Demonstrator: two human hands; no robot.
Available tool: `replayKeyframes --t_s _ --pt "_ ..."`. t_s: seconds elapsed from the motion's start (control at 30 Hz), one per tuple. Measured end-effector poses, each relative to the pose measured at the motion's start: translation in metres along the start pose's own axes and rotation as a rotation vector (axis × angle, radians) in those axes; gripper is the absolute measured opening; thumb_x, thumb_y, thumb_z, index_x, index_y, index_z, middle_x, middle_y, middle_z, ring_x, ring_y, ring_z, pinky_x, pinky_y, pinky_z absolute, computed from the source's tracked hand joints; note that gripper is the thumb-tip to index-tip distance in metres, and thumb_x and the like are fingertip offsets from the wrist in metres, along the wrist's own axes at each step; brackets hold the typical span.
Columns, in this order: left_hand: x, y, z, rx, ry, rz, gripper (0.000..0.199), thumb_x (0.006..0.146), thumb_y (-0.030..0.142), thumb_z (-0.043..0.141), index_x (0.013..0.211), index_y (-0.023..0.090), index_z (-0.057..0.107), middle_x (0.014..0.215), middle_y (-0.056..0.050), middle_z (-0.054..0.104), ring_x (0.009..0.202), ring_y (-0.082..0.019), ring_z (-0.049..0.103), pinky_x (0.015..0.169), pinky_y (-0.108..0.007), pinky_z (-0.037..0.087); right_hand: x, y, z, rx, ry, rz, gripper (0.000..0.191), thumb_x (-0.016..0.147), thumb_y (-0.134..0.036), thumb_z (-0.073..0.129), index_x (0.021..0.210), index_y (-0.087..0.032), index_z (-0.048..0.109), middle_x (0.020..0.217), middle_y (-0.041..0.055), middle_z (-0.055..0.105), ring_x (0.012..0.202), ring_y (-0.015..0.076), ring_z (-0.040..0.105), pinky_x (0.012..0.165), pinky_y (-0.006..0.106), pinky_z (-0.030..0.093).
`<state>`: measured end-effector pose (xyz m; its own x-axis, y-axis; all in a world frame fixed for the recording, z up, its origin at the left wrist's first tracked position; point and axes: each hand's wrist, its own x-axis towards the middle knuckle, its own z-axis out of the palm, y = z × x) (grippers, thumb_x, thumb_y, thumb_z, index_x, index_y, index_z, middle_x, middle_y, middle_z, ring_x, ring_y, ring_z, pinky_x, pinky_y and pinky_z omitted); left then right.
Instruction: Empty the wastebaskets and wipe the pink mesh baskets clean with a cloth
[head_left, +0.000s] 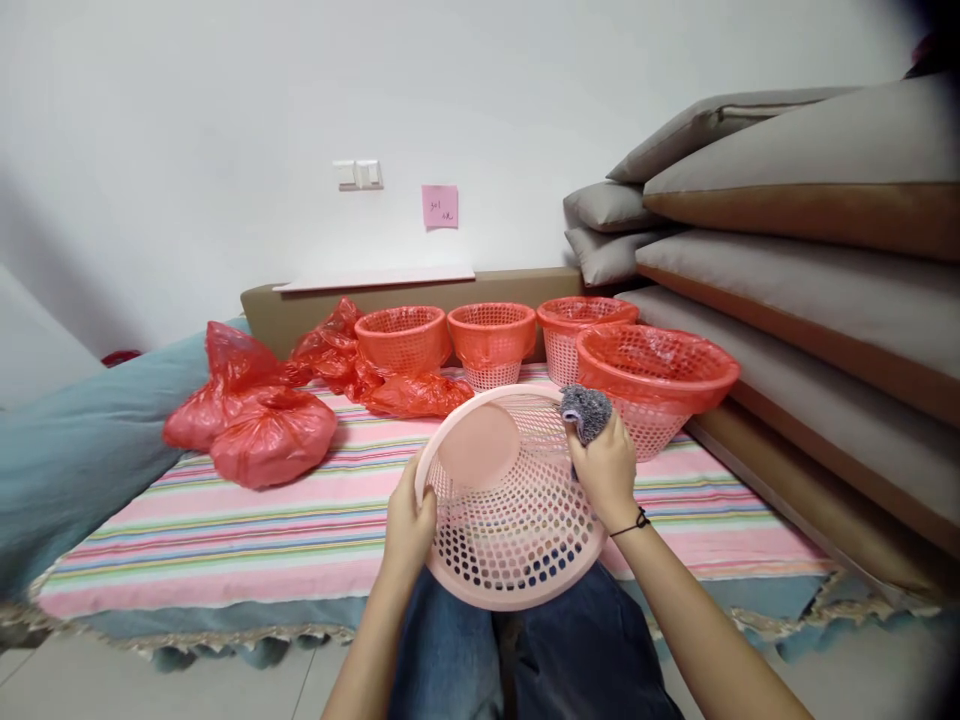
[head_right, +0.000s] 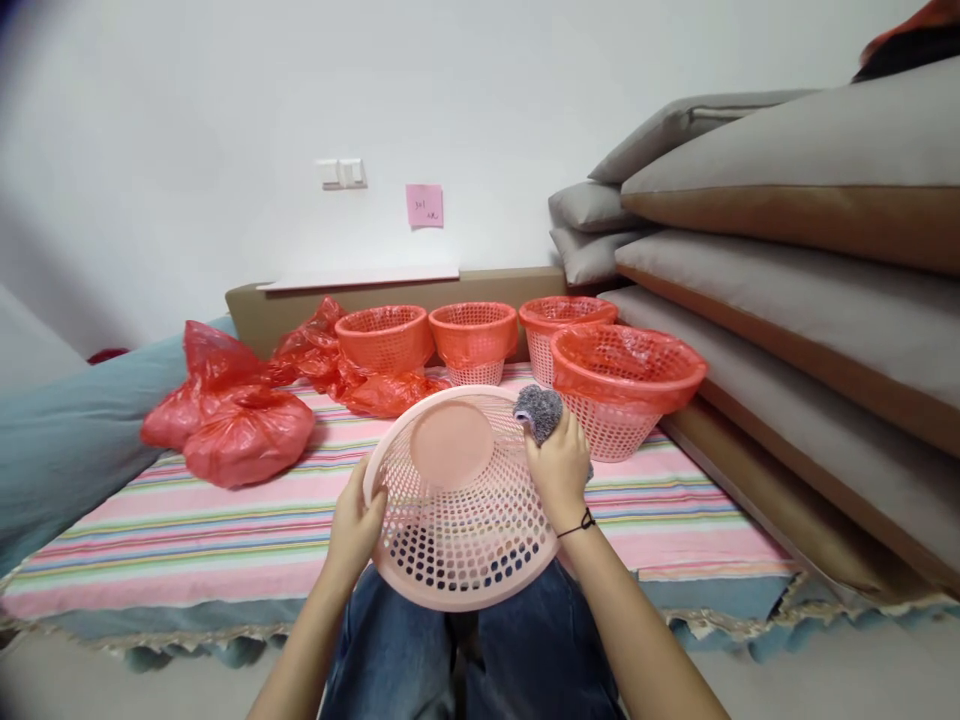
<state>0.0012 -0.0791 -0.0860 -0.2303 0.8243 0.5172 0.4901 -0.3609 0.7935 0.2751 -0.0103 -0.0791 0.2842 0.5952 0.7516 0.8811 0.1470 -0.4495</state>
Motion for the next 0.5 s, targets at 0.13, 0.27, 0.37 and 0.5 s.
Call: replayKeyframes --t_s 0.13,0.27,0.37,0.5 --pt "0.02 0.017 -0.011 0.041 -0.142 0.058 0.057 0.066 0.009 0.044 0.119 0.016 0.063 0.116 -0.007 0.072 0.111 -0.025 0.065 0.103 -0.039 0.048 -0.004 0.003 0.003 0.021 -0.066 0.047 0.06 0.092 -0.056 0.044 0.121 -0.004 0.054 0.104 0.0237 0.064 0.092 0.0339 0.061 0.08 0.046 0.049" --pt "0.042 0.029 -0.016 0.058 -0.234 0.106 0.06 0.06 0.006 0.041 0.115 0.015 0.065 0.115 -0.008 0.072 0.111 -0.025 0.064 0.102 -0.039 0.048 0.0 0.004 0.002 -0.016 -0.124 0.009 0.061 0.093 -0.056 0.045 0.121 -0.003 0.054 0.104 0.0231 0.064 0.093 0.0335 0.061 0.079 0.045 0.049" --pt "0.053 0.036 -0.017 0.066 -0.3 0.146 0.065 0.059 0.003 0.04 0.118 0.015 0.064 0.116 -0.008 0.071 0.112 -0.024 0.064 0.103 -0.038 0.048 0.008 0.0 0.002 -0.049 -0.139 -0.078 0.058 0.093 -0.053 0.047 0.121 -0.002 0.054 0.106 0.023 0.063 0.096 0.0335 0.06 0.082 0.043 0.048" --pt "0.063 0.043 -0.016 0.088 -0.37 0.182 0.067 0.057 0.002 0.039 0.117 0.015 0.066 0.116 -0.007 0.071 0.113 -0.024 0.063 0.104 -0.037 0.047 0.025 -0.016 -0.001 -0.094 -0.12 -0.202 0.055 0.093 -0.05 0.05 0.121 -0.002 0.052 0.103 0.0206 0.062 0.095 0.032 0.057 0.081 0.04 0.044"
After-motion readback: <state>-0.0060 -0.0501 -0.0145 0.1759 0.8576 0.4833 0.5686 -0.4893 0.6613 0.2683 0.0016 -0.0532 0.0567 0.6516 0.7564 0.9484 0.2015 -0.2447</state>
